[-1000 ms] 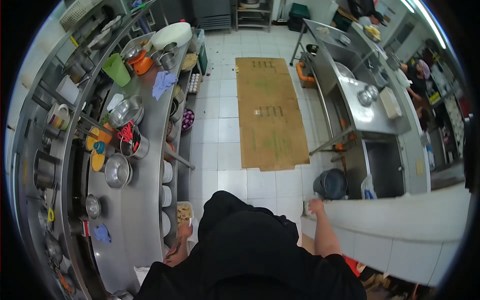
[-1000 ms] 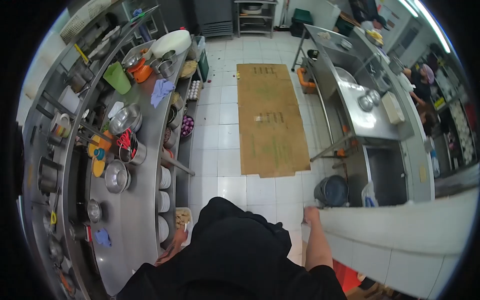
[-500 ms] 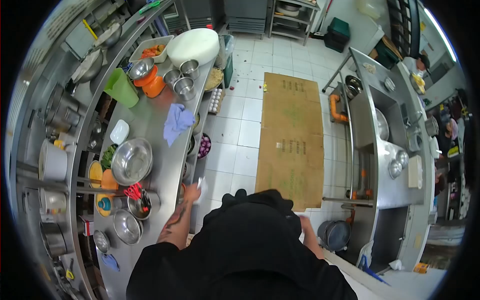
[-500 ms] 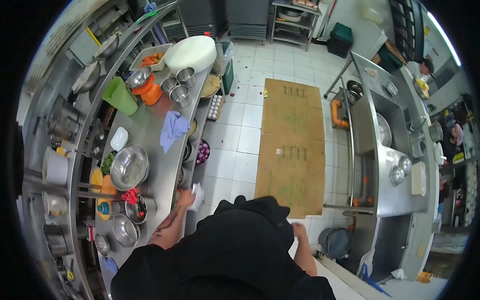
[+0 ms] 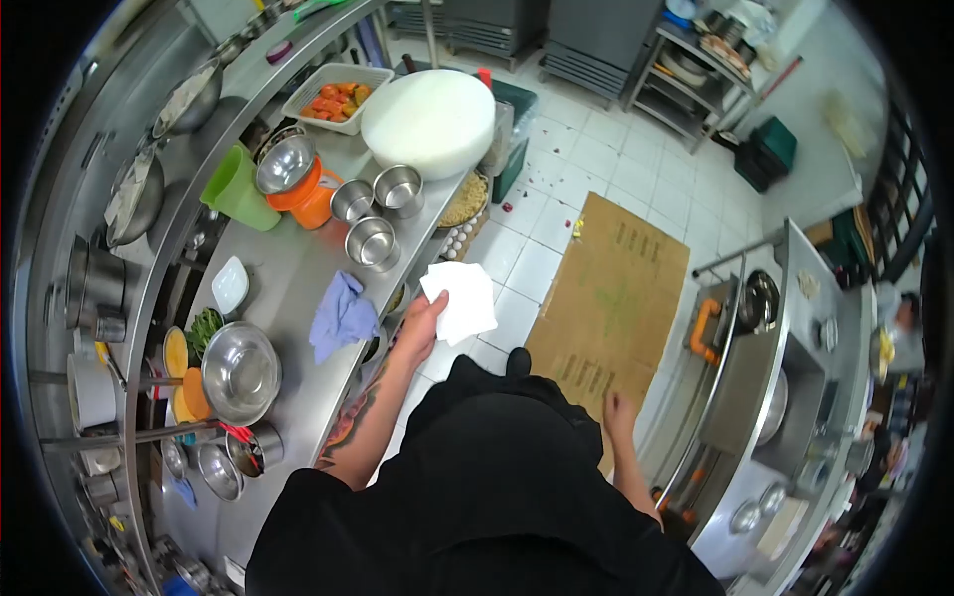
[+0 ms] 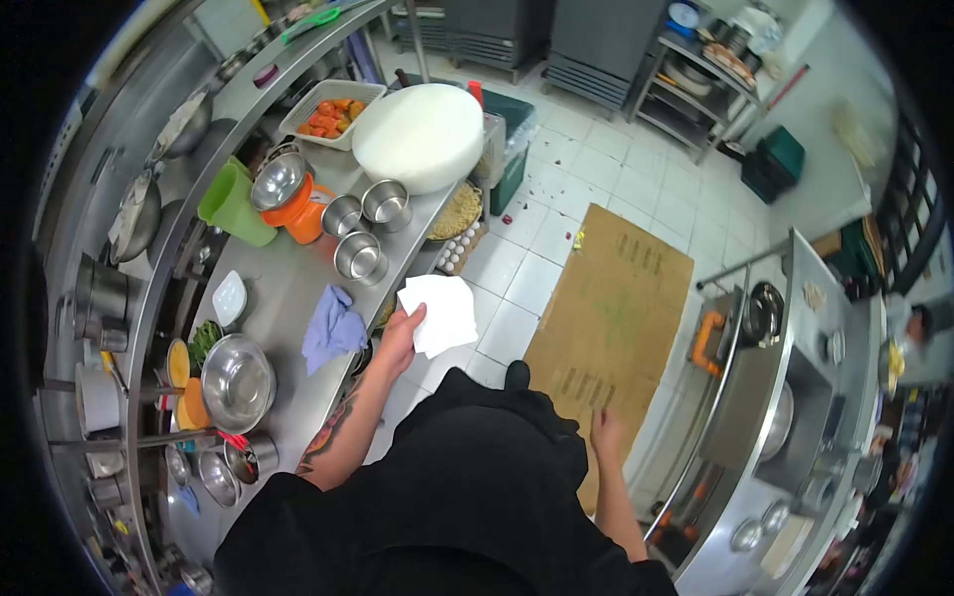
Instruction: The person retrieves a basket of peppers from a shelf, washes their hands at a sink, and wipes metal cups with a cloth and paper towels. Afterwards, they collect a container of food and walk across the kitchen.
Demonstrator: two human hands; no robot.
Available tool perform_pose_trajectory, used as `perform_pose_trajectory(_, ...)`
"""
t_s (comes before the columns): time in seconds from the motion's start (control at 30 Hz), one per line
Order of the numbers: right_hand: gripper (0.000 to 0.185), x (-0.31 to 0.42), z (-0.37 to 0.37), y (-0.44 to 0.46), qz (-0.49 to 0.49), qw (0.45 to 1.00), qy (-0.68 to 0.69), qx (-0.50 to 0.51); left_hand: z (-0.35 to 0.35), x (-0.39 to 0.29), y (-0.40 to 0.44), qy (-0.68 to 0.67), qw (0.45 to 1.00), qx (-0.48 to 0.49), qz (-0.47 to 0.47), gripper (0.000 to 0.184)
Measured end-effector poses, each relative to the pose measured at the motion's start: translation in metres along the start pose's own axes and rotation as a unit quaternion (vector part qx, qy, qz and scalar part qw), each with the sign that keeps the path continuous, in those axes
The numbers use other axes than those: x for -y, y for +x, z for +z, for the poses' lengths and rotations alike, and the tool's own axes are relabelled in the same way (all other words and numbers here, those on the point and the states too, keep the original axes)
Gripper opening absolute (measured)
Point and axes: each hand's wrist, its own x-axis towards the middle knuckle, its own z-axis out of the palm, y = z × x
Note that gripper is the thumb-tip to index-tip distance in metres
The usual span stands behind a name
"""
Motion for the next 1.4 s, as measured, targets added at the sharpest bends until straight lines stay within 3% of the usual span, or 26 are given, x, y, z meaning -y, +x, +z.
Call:
perform_pose_trajectory(0.03,0.031,0.075,-0.030,0.044,-0.110,0.989,0.084,-0.043,0.014,-0.008,0.002,-0.011,1.000,-0.005,0.019,0.036)
perform_pose_trajectory(0.13,0.025,0.238,-0.065,0.126,-0.219,0.957,0.164,0.100,0.031,-0.013,0.019,0.039,0.994,-0.036,0.096,0.036)
perform_pose_trajectory(0.2,0.020,0.330,-0.057,0.136,-0.175,0.861,0.379,0.291,0.045,-0.027,0.019,0.035,0.990,-0.066,0.117,0.038)
perform_pose_trajectory(0.33,0.019,0.432,-0.029,0.128,-0.296,0.828,0.313,0.359,0.049,-0.055,0.016,0.058,0.979,-0.062,0.183,0.041)
perform_pose_trajectory(0.43,0.020,0.463,-0.010,0.127,-0.339,0.821,0.285,0.360,0.039,-0.083,0.007,0.044,0.988,-0.091,0.115,0.054)
perform_pose_trajectory(0.5,0.020,0.476,0.000,0.126,-0.343,0.815,0.292,0.365,0.029,-0.084,0.012,-0.020,0.987,-0.095,0.126,0.053)
perform_pose_trajectory(0.57,0.025,0.491,0.009,0.125,-0.273,0.780,0.375,0.421,0.020,-0.090,0.018,-0.081,0.982,-0.094,0.141,0.053)
perform_pose_trajectory(0.67,0.028,0.511,0.031,0.115,-0.254,0.745,0.450,0.422,0.016,-0.099,0.014,0.112,0.941,-0.104,0.302,0.050)
perform_pose_trajectory(0.73,0.024,0.524,0.034,0.112,-0.239,0.753,0.450,0.416,0.008,-0.110,0.007,0.152,0.935,-0.094,0.307,0.051)
perform_pose_trajectory(0.8,0.023,0.535,0.040,0.122,-0.219,0.790,0.349,0.454,0.001,-0.105,0.003,0.098,0.940,-0.170,0.279,0.047)
perform_pose_trajectory(0.83,0.025,0.545,0.037,0.125,-0.198,0.764,0.380,0.483,-0.014,-0.099,-0.002,0.094,0.950,-0.236,0.179,0.043)
perform_pose_trajectory(0.87,0.025,0.553,0.041,0.134,-0.203,0.761,0.372,0.492,-0.021,-0.101,-0.004,0.114,0.916,-0.319,0.215,0.042)
perform_pose_trajectory(0.93,0.028,0.565,0.052,0.158,-0.264,0.762,0.246,0.538,-0.049,-0.092,-0.009,-0.050,0.904,-0.367,0.216,0.040)
perform_pose_trajectory(1.0,0.029,0.580,0.072,0.170,-0.279,0.737,0.230,0.571,-0.071,-0.086,-0.018,-0.242,0.829,-0.420,0.277,0.040)
perform_pose_trajectory(1.13,0.027,0.632,0.077,0.165,-0.355,0.673,0.118,0.637,-0.092,-0.081,-0.068,-0.341,0.710,-0.519,0.332,0.044)
perform_pose_trajectory(1.2,0.030,0.646,0.090,0.168,-0.289,0.610,0.166,0.719,-0.096,-0.066,-0.086,-0.327,0.693,-0.547,0.338,0.045)
perform_pose_trajectory(1.27,0.029,0.652,0.100,0.172,-0.260,0.602,0.180,0.733,-0.093,-0.053,-0.094,-0.334,0.673,-0.572,0.329,0.045)
perform_pose_trajectory(1.33,0.030,0.649,0.118,0.188,-0.232,0.678,0.119,0.687,-0.084,-0.047,-0.089,-0.355,0.655,-0.578,0.331,0.045)
perform_pose_trajectory(1.37,0.030,0.632,0.146,0.204,-0.291,0.721,0.080,0.623,-0.080,-0.043,-0.086,-0.375,0.644,-0.579,0.330,0.045)
perform_pose_trajectory(1.4,0.030,0.626,0.155,0.210,-0.294,0.718,0.077,0.627,-0.075,-0.041,-0.081,-0.376,0.639,-0.583,0.331,0.045)
